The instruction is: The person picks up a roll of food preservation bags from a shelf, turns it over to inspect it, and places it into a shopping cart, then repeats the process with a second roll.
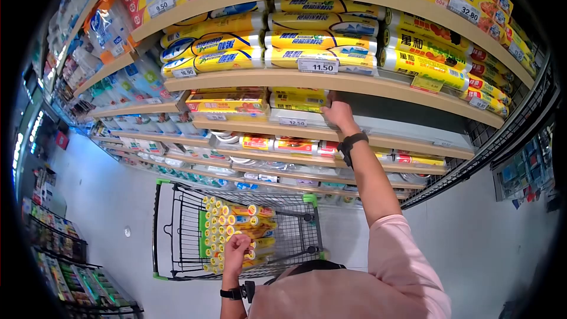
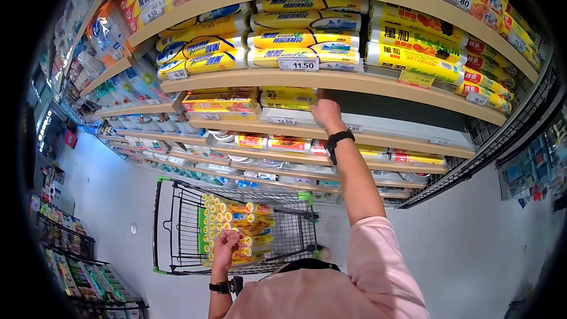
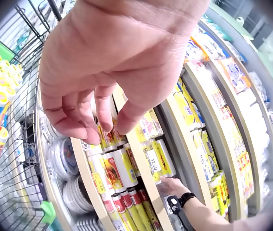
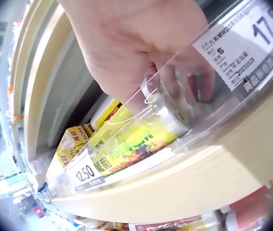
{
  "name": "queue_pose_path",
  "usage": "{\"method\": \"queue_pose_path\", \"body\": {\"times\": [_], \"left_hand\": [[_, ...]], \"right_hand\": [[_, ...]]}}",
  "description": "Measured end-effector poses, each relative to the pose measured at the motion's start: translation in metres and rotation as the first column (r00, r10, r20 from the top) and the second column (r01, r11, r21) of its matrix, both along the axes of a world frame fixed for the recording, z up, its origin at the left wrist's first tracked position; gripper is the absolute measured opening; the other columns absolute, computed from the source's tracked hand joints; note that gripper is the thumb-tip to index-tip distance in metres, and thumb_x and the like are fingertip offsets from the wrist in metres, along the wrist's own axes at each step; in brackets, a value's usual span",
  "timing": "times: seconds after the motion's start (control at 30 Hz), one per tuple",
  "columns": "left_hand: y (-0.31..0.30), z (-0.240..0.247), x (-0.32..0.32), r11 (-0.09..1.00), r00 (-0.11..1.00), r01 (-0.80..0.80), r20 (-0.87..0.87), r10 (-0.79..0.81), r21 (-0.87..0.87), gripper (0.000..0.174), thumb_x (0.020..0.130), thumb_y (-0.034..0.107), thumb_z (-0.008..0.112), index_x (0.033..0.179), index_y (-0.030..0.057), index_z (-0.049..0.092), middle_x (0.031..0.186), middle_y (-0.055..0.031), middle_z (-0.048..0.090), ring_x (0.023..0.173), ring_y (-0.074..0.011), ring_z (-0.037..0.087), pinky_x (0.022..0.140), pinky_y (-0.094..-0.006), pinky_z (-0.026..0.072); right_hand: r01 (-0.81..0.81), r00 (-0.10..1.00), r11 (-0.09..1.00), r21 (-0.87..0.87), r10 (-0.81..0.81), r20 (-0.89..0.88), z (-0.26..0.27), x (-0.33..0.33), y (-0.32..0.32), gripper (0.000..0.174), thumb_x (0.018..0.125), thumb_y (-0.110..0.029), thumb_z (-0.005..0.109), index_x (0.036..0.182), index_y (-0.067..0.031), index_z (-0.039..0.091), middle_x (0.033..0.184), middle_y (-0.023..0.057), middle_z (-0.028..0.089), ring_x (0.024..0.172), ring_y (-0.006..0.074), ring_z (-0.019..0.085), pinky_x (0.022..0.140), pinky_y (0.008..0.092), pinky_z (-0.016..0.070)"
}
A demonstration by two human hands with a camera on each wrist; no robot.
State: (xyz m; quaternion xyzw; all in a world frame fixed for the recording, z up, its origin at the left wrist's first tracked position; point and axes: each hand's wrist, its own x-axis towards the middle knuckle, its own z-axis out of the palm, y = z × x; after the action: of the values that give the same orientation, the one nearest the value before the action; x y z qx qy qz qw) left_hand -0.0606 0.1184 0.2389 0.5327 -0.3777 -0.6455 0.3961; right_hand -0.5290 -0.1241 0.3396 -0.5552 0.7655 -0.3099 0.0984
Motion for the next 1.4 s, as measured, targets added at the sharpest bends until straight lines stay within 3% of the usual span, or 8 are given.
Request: {"method": "queue_pose_path", "body": {"times": [0.13,0.23,0.43,0.73,0.87,1.1,1.23,1.4], "left_hand": [[0.002,0.003,-0.002,1.000,1.000,0.007,0.002,-0.007,-0.006,0.008,0.093,0.010,0.065,0.100,0.0065,0.063,0.090,-0.0032,0.069,0.072,-0.0101,0.063,0.065,-0.0240,0.0495],[0.002,0.004,-0.003,1.000,1.000,0.013,0.008,-0.013,-0.012,0.009,0.093,0.011,0.065,0.101,0.0068,0.063,0.089,-0.0023,0.069,0.073,-0.0097,0.063,0.065,-0.0234,0.0490],[-0.007,0.001,-0.008,0.999,0.999,0.033,0.035,-0.033,-0.007,0.011,0.093,0.011,0.066,0.103,0.0079,0.063,0.089,-0.0005,0.069,0.073,-0.0086,0.063,0.064,-0.0225,0.0483],[-0.014,0.002,-0.004,0.998,0.997,0.065,0.041,-0.065,-0.012,0.008,0.093,0.011,0.065,0.101,0.0080,0.063,0.091,-0.0017,0.068,0.073,-0.0090,0.062,0.064,-0.0223,0.0479],[-0.018,0.002,0.000,0.993,0.994,0.108,0.015,-0.107,-0.056,0.008,0.093,0.010,0.063,0.101,0.0076,0.062,0.092,-0.0023,0.067,0.074,-0.0095,0.061,0.066,-0.0228,0.0478],[-0.025,0.005,0.006,0.989,0.988,0.133,-0.064,-0.137,-0.062,0.009,0.093,0.010,0.064,0.101,0.0071,0.062,0.091,-0.0027,0.067,0.074,-0.0108,0.061,0.066,-0.0241,0.0486],[-0.032,0.002,0.012,0.985,0.982,0.148,-0.107,-0.157,-0.088,0.009,0.093,0.011,0.065,0.101,0.0069,0.062,0.091,-0.0033,0.067,0.073,-0.0111,0.062,0.066,-0.0247,0.0495],[-0.044,0.009,0.010,0.982,0.976,0.153,-0.137,-0.168,-0.109,0.011,0.094,0.011,0.064,0.104,0.0062,0.062,0.092,-0.0037,0.067,0.074,-0.0115,0.063,0.065,-0.0240,0.0500]], "right_hand": [[-0.008,0.998,0.987,-0.159,0.018,0.064,-0.008,-0.004,-0.002,0.061,0.079,-0.035,0.074,0.124,0.0019,0.055,0.112,0.0254,0.066,0.106,0.0404,0.064,0.094,0.0414,0.0495],[-0.066,0.993,0.997,0.039,0.062,0.098,0.003,-0.008,0.003,0.077,0.070,-0.031,0.084,0.130,-0.0015,0.046,0.119,0.0213,0.063,0.107,0.0360,0.063,0.090,0.0396,0.0497],[-0.126,0.989,0.981,0.150,0.113,0.091,0.007,-0.010,0.010,0.056,0.072,-0.032,0.081,0.111,0.0067,0.067,0.107,0.0252,0.069,0.103,0.0394,0.066,0.090,0.0388,0.0515],[-0.026,0.900,0.927,-0.373,0.184,0.394,0.022,0.009,0.030,0.054,0.074,-0.034,0.078,0.107,0.0070,0.066,0.102,0.0229,0.070,0.091,0.0288,0.069,0.082,0.0365,0.0523],[0.141,0.892,0.901,-0.409,0.063,0.447,0.013,0.014,0.038,0.048,0.077,-0.029,0.077,0.106,0.0067,0.065,0.097,0.0181,0.070,0.086,0.0258,0.070,0.075,0.0335,0.0553],[0.344,0.397,0.851,-0.397,0.252,0.883,0.017,0.035,0.085,0.049,0.089,-0.016,0.071,0.126,0.0083,0.051,0.108,0.0182,0.066,0.090,0.0211,0.068,0.066,0.0289,0.0606],[0.321,0.314,0.865,-0.385,0.287,0.905,0.020,0.042,0.118,0.052,0.092,-0.016,0.067,0.132,0.0088,0.045,0.112,0.0216,0.063,0.090,0.0239,0.068,0.067,0.0298,0.0611],[0.310,0.184,0.845,-0.436,0.397,0.899,0.005,0.072,0.164,0.029,0.096,-0.017,0.058,0.114,0.0044,0.051,0.101,0.0171,0.063,0.077,0.0235,0.066,0.061,0.0314,0.0580]]}}
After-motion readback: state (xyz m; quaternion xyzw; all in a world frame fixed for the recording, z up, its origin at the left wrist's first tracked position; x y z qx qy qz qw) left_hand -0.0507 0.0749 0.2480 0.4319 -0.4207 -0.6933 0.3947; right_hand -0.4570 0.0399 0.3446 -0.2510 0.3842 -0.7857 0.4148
